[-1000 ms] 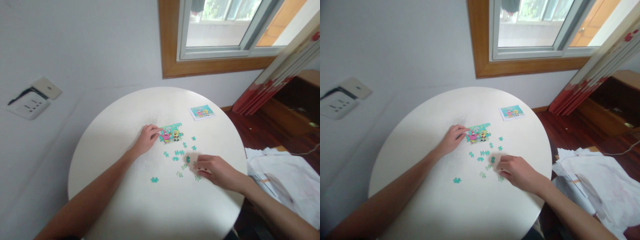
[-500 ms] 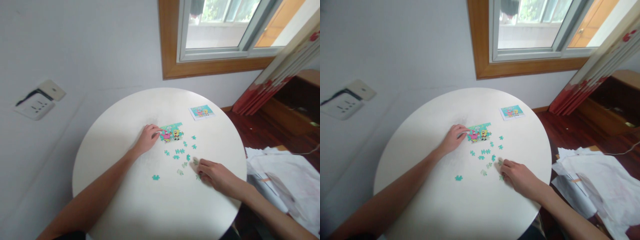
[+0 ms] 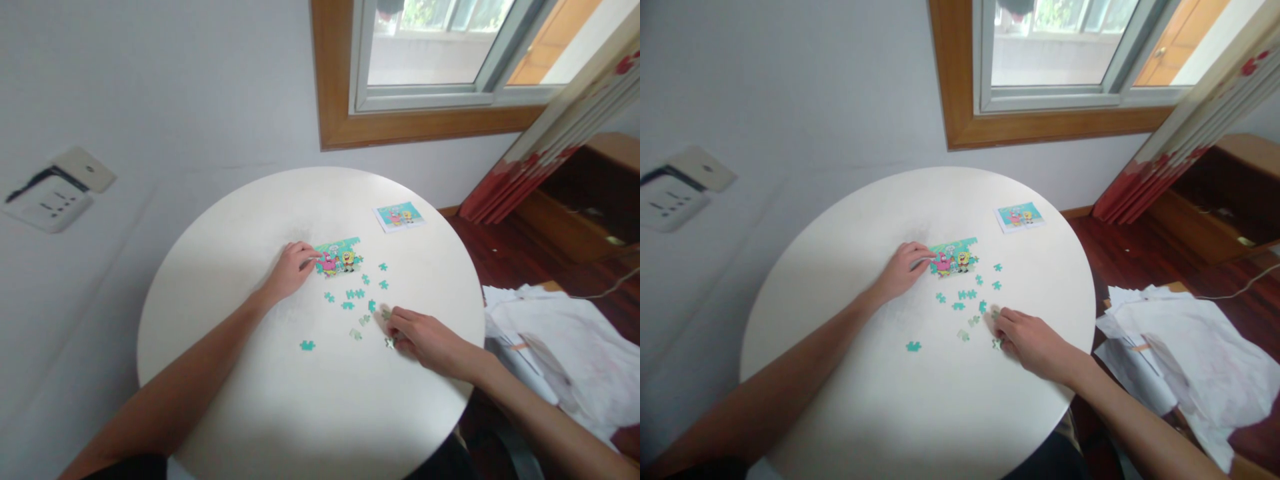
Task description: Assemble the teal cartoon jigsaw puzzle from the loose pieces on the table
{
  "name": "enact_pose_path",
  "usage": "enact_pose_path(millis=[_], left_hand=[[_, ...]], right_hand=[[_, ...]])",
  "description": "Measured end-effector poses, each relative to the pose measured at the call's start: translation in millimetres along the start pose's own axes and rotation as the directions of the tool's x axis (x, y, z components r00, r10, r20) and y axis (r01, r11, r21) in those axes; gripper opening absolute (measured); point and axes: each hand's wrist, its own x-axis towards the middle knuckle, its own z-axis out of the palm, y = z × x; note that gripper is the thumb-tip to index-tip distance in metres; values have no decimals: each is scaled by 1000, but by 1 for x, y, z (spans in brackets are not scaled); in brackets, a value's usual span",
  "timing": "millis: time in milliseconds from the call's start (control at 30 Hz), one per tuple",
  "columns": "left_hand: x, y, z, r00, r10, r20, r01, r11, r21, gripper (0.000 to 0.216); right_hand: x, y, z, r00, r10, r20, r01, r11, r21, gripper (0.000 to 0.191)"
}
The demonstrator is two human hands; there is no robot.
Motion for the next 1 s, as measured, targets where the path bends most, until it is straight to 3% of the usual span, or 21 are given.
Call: enact_pose_path(millis=[200,333,500,667,800,1000], left_hand=[[0,1,1,1000,-4,-4,4,1000,-20,22],[-1,2,2,1000,-5,-15,5,999,-32,21],[-1,0,2,1000,-10,-29,9,999,-31,19],[-1,-4,0,1000,1,-9,-1,1000,-25,15],[-2,-7,1,1000,-1,25,1,1000,-2,13],[-2,-7,1,1000,1,30,-1,1000,4,13]], right_hand=[[2,-2,1,998,-45,-44,56,949,311,9],[28,-5,-6,981,0,-196,91,886,455,8],[105,-5,-20,933,1,-360,151,907,392,9],[173,-4,-12,937,-141,-319,248,914,322,9],[191,-4,-1,950,-173,-261,238,941,241,13],[191,-8,-3,943,-191,-272,223,971,92,15]])
